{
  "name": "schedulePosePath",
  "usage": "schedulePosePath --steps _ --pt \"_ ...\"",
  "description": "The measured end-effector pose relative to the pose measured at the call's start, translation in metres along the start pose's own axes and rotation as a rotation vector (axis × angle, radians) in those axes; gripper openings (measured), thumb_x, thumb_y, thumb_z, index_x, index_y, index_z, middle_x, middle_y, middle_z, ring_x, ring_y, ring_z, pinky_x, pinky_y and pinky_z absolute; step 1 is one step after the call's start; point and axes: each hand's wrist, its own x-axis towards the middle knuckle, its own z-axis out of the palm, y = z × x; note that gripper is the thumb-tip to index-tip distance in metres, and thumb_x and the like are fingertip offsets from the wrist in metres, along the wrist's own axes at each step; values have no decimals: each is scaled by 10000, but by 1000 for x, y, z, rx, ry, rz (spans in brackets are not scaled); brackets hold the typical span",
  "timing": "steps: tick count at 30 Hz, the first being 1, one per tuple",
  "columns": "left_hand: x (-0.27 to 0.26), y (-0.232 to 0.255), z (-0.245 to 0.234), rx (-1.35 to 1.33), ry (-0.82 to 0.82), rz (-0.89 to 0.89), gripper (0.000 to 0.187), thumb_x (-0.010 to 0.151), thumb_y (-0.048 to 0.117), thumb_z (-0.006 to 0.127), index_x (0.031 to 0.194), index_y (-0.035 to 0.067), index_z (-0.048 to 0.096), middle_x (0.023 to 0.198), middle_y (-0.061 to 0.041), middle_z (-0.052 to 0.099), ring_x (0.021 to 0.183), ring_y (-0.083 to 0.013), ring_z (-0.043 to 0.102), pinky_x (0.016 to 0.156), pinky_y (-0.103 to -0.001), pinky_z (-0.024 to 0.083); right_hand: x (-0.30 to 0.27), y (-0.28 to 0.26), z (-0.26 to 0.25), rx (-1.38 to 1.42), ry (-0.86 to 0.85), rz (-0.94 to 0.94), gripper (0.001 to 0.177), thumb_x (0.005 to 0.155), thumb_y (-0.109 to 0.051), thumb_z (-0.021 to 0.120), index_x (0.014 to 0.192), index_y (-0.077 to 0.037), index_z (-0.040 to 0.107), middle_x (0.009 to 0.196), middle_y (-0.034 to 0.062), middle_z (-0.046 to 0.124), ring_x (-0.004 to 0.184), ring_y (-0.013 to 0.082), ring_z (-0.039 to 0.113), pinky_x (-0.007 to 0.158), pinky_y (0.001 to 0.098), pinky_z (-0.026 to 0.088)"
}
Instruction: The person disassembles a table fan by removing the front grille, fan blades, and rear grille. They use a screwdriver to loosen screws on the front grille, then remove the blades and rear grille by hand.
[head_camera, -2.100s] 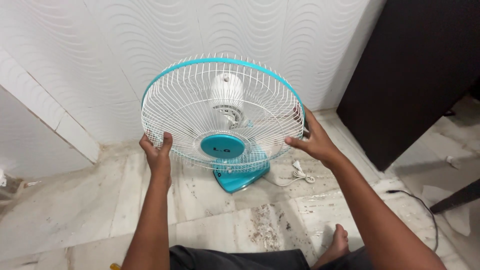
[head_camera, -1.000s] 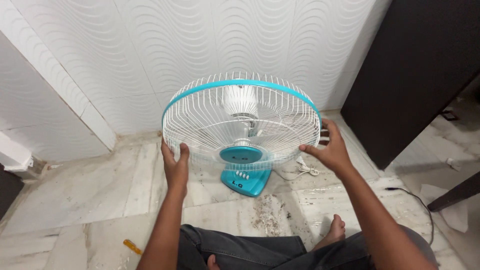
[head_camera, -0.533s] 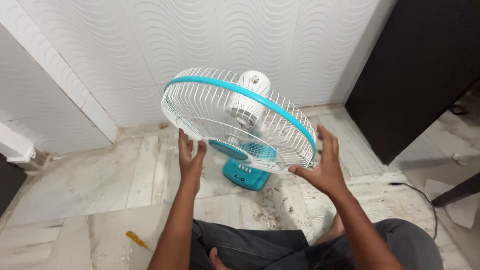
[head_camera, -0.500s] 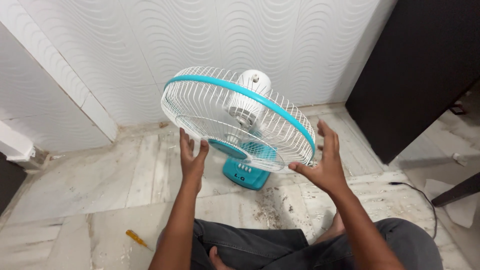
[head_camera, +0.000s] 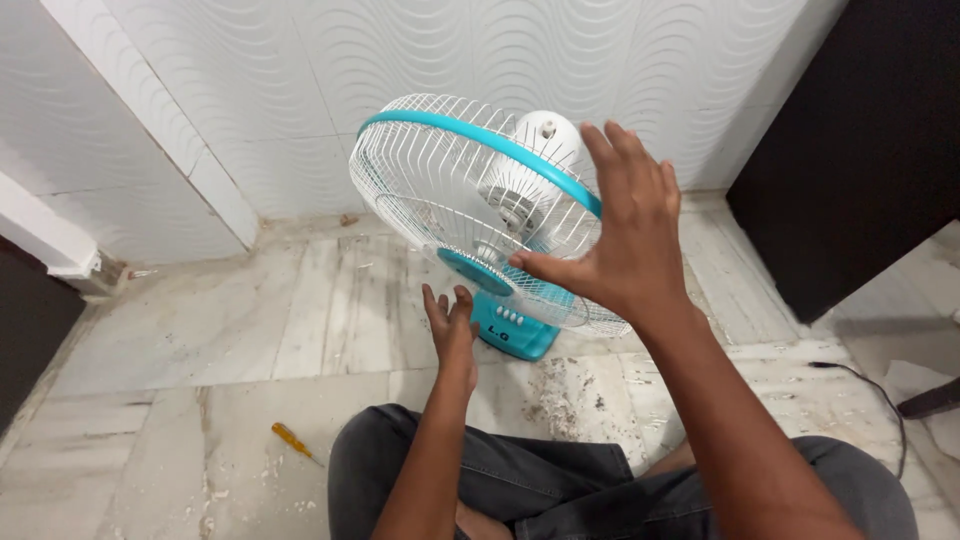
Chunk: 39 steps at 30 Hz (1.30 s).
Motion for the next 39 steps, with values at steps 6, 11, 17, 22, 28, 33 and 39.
schedulePosePath --steps 6,11,17,22,28,33,39 --pt "6 -4 22 -346 -7 -158 1030 795 651 600 1633 340 89 1660 -124 155 1498 -381 250 1105 -582 374 29 -19 -12 27 -259 88 1293 473 -671 916 1535 -156 388 1435 187 559 1316 397 542 1132 759 248" --pt "-1 -5 38 -468 -36 -304 1014 857 811 380 1645 277 29 1680 -173 135 1517 -423 234 1154 -626 320 44 -19 -17 146 -368 126 1339 433 -635 925 1549 -152 366 1332 201 626 1237 393 615 1050 605 425" --pt "-2 -9 39 -441 -11 -389 967 879 811 259 1641 245 82 1678 -185 178 1522 -431 260 1179 -640 280 42 -18 -5 191 -277 101 1208 487 -551 926 1506 -126 437 1268 214 678 1153 397 673 934 488 557" --pt "18 -30 38 -377 -35 -437 925 921 781 205 1644 209 124 1675 -177 211 1521 -418 278 1193 -620 273 49 -16 -2 207 -240 150 1181 463 -539 929 1473 -120 485 1234 206 702 1099 385 702 932 474 564" --pt "41 -54 47 -414 -67 -490 926 931 786 192 1633 182 178 1675 -154 267 1523 -396 287 1207 -606 228 62 3 4 254 -232 147 1167 466 -523 908 1478 -108 503 1215 207 720 1085 385 717 943 456 567" --pt "52 -68 59 -648 -134 -536 930 918 816 216 1620 207 245 1679 -108 271 1517 -358 283 1205 -584 208 69 7 15 278 -215 156 1153 463 -517 899 1470 -106 517 1210 204 727 1082 378 725 933 450 576" --pt "54 -68 73 -963 -394 -292 935 914 818 204 1610 206 329 1662 -78 355 1486 -336 371 1203 -543 295 70 12 20 291 -209 171 1164 444 -534 890 1453 -87 521 1164 215 736 1029 390 742 904 456 582"
